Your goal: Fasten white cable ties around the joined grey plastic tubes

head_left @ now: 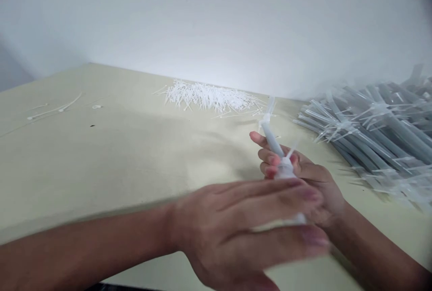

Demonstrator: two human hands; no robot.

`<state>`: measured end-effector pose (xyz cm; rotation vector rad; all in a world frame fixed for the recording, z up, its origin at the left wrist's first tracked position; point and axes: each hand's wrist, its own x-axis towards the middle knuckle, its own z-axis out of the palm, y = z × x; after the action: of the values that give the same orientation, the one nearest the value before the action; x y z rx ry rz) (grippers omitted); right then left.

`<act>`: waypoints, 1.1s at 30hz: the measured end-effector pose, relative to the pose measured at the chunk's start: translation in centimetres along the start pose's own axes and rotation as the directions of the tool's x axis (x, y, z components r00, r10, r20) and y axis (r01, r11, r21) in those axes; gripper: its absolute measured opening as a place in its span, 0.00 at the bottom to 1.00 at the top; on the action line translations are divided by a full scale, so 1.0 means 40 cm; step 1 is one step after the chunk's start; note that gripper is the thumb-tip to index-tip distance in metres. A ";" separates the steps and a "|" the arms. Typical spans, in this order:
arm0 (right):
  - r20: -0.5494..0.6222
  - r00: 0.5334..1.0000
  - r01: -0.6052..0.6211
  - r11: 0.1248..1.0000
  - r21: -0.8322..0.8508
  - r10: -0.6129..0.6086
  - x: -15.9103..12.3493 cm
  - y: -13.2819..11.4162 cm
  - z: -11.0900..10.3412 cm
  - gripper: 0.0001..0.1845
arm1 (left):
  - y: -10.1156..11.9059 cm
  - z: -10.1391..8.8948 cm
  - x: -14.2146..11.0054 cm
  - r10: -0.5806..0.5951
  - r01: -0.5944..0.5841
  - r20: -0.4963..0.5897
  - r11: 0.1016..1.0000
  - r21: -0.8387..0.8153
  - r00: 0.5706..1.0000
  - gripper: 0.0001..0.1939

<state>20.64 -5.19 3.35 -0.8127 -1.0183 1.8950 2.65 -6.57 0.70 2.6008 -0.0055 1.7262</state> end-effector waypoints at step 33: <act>-0.140 0.889 0.314 0.801 -0.510 -0.437 0.027 0.053 -0.017 0.04 | -0.037 0.014 -0.026 -0.922 0.923 0.053 0.385 0.008 0.384 0.07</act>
<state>19.94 -4.73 1.03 -1.0067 -1.3905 1.1731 2.78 -5.12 -0.50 1.8556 1.1907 1.1387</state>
